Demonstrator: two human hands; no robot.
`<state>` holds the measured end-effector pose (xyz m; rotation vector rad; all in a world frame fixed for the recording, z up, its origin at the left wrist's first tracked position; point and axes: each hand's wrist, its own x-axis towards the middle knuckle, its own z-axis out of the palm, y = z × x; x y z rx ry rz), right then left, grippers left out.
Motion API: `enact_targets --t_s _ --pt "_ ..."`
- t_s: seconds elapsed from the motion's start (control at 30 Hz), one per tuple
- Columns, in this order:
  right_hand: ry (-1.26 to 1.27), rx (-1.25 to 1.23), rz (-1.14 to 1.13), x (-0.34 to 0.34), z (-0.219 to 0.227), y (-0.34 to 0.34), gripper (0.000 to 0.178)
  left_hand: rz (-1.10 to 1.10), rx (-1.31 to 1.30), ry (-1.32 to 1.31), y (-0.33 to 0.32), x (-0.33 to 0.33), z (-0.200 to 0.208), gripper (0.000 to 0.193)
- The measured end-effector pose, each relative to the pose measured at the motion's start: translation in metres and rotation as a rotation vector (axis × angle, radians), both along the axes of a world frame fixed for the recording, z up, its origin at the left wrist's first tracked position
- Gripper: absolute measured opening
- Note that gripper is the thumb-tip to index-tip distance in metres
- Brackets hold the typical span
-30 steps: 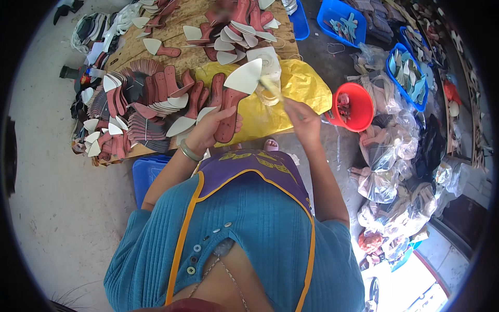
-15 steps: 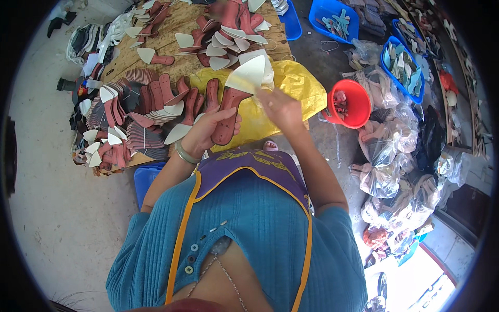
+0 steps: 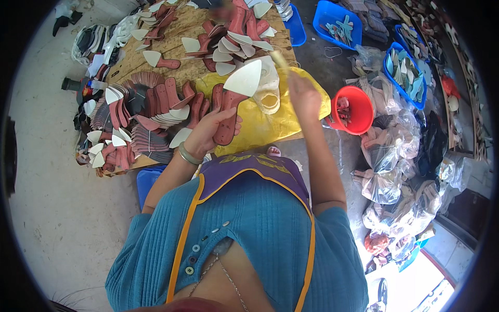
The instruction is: The person applies adhesive to shoe sole pieces, repeatedly dipping a brush into a glue container and coating each piece by hand.
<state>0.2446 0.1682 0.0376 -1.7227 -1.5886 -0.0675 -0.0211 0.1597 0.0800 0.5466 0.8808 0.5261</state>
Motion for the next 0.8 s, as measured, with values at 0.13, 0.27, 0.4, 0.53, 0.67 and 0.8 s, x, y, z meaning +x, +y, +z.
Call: enact_targets --t_s 0.13,0.27,0.4,0.53,0.67,0.8 --pt "0.027 -0.001 0.195 -0.012 0.009 -0.017 0.019 0.056 -0.013 -0.024 0.003 -0.007 0.005 0.031" --pt "-0.025 -0.084 0.350 -0.036 0.009 -0.022 0.019 0.075 -0.044 -0.061 0.005 -0.013 0.005 0.031" --pt "0.055 0.204 0.118 0.000 0.010 0.011 0.018 0.093 -0.067 -0.075 0.006 -0.022 0.005 0.033" --pt "-0.096 -0.015 0.448 -0.032 0.012 -0.022 0.016 0.134 -0.070 -0.133 0.006 -0.031 0.004 0.038" --pt "0.081 0.143 0.177 0.000 -0.018 0.001 0.016 0.049 -0.039 -0.130 0.008 -0.033 0.015 0.040" --pt "0.480 -0.025 0.072 0.013 0.004 -0.001 0.018 0.038 0.084 0.039 0.008 -0.039 0.006 0.039"
